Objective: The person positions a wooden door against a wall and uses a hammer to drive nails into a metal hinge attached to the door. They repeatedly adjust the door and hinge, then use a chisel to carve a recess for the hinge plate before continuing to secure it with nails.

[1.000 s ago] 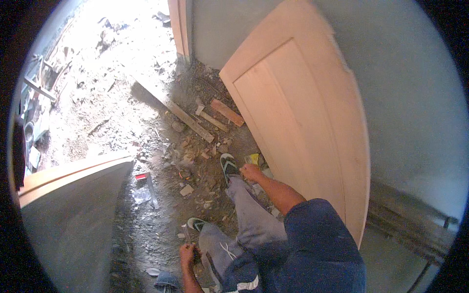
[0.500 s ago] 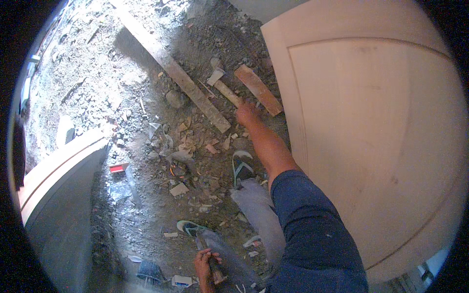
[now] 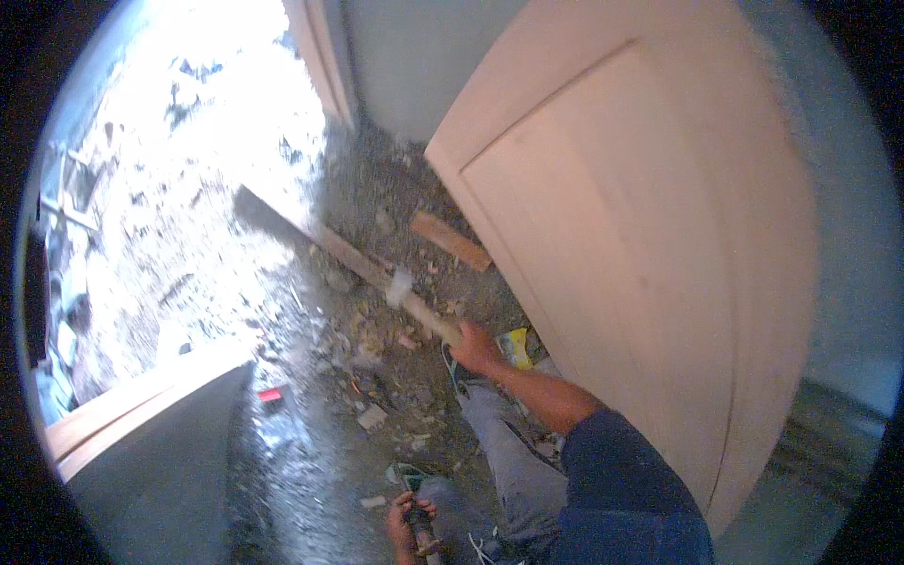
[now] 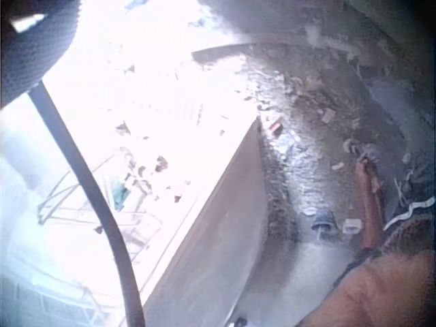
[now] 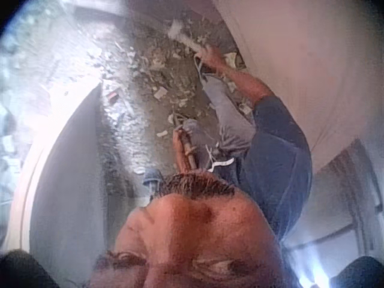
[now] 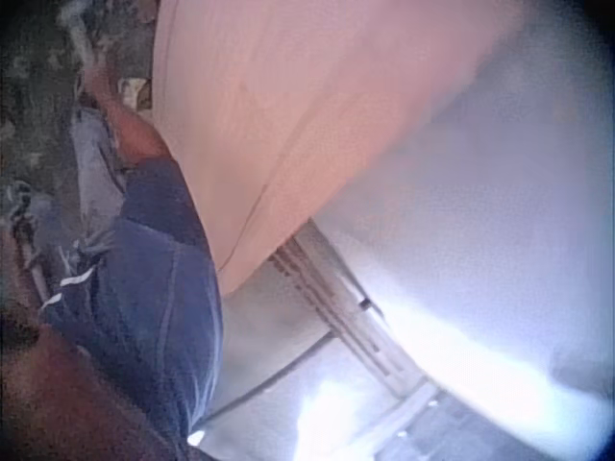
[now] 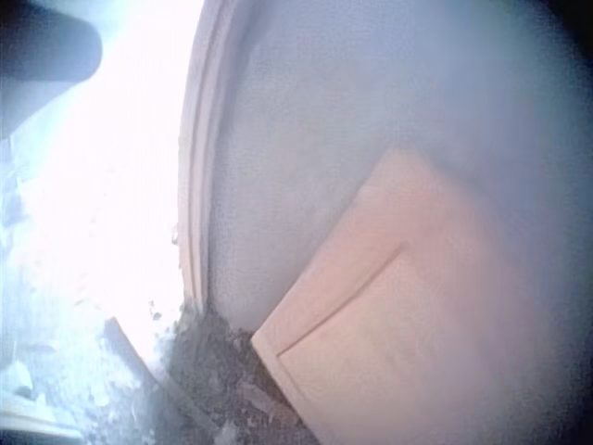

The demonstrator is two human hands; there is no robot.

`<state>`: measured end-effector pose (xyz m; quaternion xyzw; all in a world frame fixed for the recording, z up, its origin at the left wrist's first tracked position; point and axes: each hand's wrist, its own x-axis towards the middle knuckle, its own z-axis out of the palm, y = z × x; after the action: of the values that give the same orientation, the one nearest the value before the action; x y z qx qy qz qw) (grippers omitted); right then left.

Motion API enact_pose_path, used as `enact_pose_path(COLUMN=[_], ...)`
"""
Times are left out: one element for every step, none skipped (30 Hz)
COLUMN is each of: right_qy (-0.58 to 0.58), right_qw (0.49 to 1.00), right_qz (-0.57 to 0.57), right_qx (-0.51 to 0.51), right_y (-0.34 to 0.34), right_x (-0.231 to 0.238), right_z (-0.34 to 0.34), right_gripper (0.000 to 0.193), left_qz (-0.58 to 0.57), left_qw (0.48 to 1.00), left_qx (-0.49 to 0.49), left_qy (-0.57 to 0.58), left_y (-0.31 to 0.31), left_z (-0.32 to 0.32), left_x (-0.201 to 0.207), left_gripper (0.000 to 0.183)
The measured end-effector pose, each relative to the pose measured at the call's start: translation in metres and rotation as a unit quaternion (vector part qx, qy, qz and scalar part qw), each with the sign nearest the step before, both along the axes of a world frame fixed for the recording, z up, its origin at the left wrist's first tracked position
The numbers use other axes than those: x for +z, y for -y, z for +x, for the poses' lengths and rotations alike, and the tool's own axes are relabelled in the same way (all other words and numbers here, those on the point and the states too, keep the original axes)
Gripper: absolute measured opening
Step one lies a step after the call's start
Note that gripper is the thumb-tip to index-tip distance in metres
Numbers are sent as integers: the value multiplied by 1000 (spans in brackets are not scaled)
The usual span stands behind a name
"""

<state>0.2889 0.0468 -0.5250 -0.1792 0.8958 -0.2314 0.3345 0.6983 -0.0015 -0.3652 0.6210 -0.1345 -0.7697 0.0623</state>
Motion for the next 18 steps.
enact_pose_path(right_qy=[-52,-1,11,27,65,107,99,92,87,74,59,37,13,-13,-40,-88,-134,-119], right_qw=[997,999,998,996,994,990,988,987,984,984,982,975,965,942,912,909,903,917], right_qz=[-61,-45,-35,-26,1,31,32,28,27,34,42,36,28,7,-13,-29,-40,-23], right_qx=[-10,-22,-50,-76,-84,-91,-113,-132,-152,-161,-172,-216,-260,-335,-409,-406,-406,-380], right_y=[-38,-66,-96,-122,-144,-166,-188,-205,-222,-239,-252,-266,-281,-294,-307,-321,-337,-352], right_x=[39,91,135,176,218,260,294,319,346,376,402,417,433,434,435,424,413,419], right_z=[22,42,65,92,122,152,189,221,252,286,311,335,358,388,412,431,450,461], right_gripper=[43,41,44,48,56,64,66,67,69,74,79,82,85,84,84,73,63,70], left_qz=[3,-2,-5,-19,-39,-54,-72,-71,-40,-7,28,23,21,22,-131,-275,-323,-375], left_qw=[999,998,995,989,981,972,962,955,952,948,943,933,922,911,861,767,719,669], left_qx=[-23,-42,-66,-93,-127,-160,-189,-201,-199,-198,-198,-210,-219,-229,-372,-502,-536,-560], left_qy=[-27,-52,-78,-114,-140,-164,-182,-206,-229,-247,-265,-291,-320,-343,-322,-288,-303,-313], left_y=[9,16,25,32,43,55,65,76,87,99,108,110,108,104,96,84,70,55], left_z=[0,3,7,13,19,24,35,38,40,45,42,44,43,44,40,36,37,39], left_x=[18,35,54,68,75,82,97,113,131,152,173,198,222,244,267,289,300,309], left_gripper=[37,37,38,42,44,45,47,46,45,44,44,44,45,46,43,41,39,39])
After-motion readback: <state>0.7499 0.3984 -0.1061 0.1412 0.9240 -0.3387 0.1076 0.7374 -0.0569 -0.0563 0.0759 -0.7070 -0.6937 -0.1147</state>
